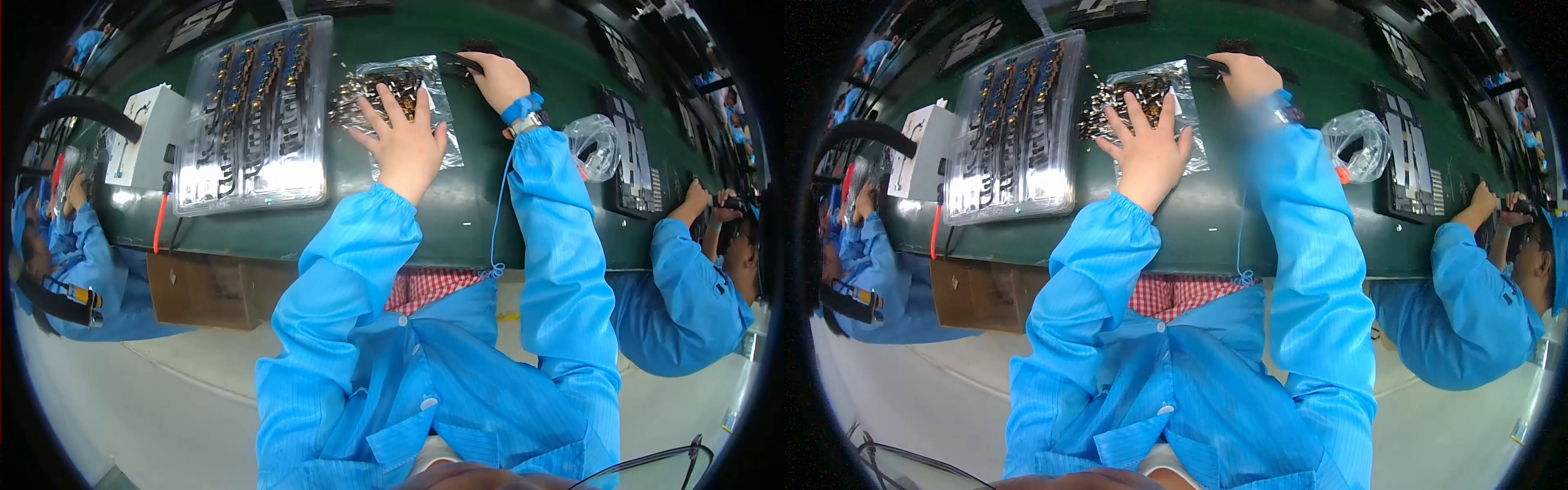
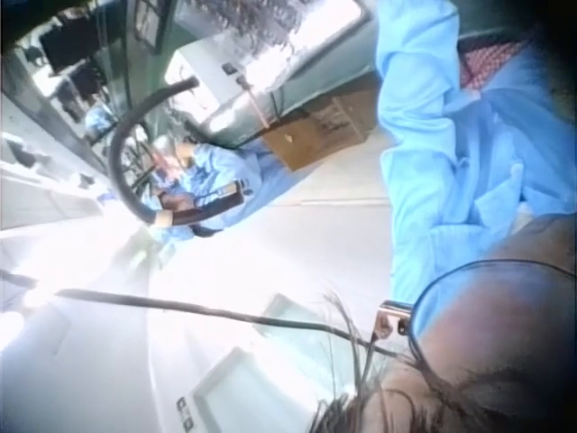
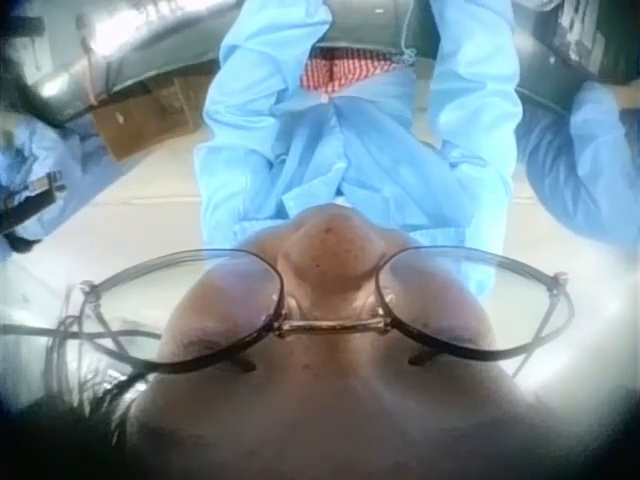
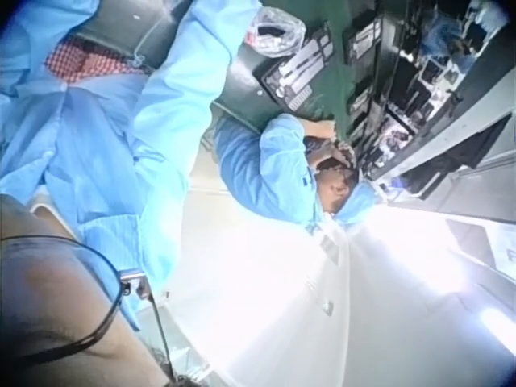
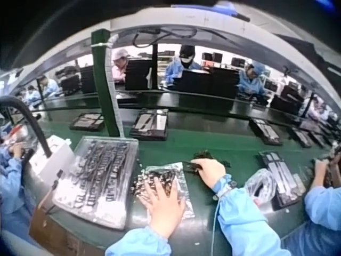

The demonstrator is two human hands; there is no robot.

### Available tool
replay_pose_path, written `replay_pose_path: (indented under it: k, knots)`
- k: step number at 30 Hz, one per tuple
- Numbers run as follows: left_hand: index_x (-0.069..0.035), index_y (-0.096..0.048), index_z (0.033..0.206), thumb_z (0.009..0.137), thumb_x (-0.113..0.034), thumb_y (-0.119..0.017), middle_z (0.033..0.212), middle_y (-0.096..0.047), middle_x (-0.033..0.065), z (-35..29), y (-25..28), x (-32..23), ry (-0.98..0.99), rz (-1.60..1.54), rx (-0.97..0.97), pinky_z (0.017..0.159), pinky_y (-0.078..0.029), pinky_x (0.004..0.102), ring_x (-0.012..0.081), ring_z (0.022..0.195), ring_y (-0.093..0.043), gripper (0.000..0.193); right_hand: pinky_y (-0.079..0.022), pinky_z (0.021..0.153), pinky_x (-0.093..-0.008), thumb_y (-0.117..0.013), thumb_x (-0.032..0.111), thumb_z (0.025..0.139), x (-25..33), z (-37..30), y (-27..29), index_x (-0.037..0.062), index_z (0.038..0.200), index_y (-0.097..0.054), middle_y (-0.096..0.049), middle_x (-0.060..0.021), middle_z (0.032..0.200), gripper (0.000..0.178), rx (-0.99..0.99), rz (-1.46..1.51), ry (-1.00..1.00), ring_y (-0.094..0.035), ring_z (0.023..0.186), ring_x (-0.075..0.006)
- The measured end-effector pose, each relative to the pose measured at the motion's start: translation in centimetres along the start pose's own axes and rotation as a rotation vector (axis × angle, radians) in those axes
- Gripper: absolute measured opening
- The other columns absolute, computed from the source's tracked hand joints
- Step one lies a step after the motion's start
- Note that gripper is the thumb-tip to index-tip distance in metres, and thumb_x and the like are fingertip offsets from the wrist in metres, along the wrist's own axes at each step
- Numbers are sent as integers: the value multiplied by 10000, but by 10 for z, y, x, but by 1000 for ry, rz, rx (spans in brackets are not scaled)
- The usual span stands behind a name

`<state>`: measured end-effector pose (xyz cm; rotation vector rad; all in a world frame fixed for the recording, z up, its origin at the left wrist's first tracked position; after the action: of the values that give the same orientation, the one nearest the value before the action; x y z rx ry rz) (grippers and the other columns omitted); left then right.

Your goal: Assembling electronic components by attaching flexible ribbon cables to a device housing.

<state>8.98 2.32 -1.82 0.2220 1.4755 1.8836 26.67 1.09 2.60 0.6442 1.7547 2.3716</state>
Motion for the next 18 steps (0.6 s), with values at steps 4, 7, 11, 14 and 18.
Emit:
replay_pose_path:
  k: [4,7,11,14,18]
  knots:
    - [-204,-403,1308,833,-413,-503,1401,-172,268,12,-3,5,-39,-67,38,898,-132,735,533,1270,-83,528,-477,761,-274,-546,40,818,18,-21,13,107,1090,-614,-644,-113,988,288,-372,434,78,-634,863,-182]
    - [-220,-410,1305,836,-422,-496,1409,-183,245,27,-6,9,-24,-60,27,920,-117,721,514,1281,-79,518,-471,746,-248,-547,54,825,37,-57,30,21,1048,-618,-653,-90,951,237,-379,738,56,-604,851,-128]
    - [-250,-414,1302,832,-430,-500,1418,-185,229,45,-7,20,-29,-67,52,945,-97,704,498,1293,-65,511,-443,677,-189,-528,-6,837,40,-89,33,10,1050,-609,-622,-65,1034,228,-382,811,153,-571,829,-90]
    - [-279,-414,1301,823,-435,-510,1421,-182,226,47,-4,21,-40,-87,87,949,-81,704,497,1295,-62,512,-425,637,-170,-522,-22,830,33,-104,26,18,1036,-613,-616,-55,1041,228,-393,857,139,-557,796,-69]
    - [-322,-358,1333,821,-451,-480,1440,-153,206,43,-1,14,-60,-58,157,945,-68,712,496,1300,-67,542,-430,600,-179,-493,-64,784,19,-113,16,26,1013,-614,-607,-62,1035,274,-321,875,37,-552,783,-77]
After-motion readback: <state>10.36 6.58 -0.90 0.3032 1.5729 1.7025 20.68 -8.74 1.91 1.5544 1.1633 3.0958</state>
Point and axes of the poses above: each hand's wrist, its own z-axis towards the middle knuckle, its own y-axis out of the back of the hand, x = y × z, the point moved 1 cm from there along z, towards the middle knuckle
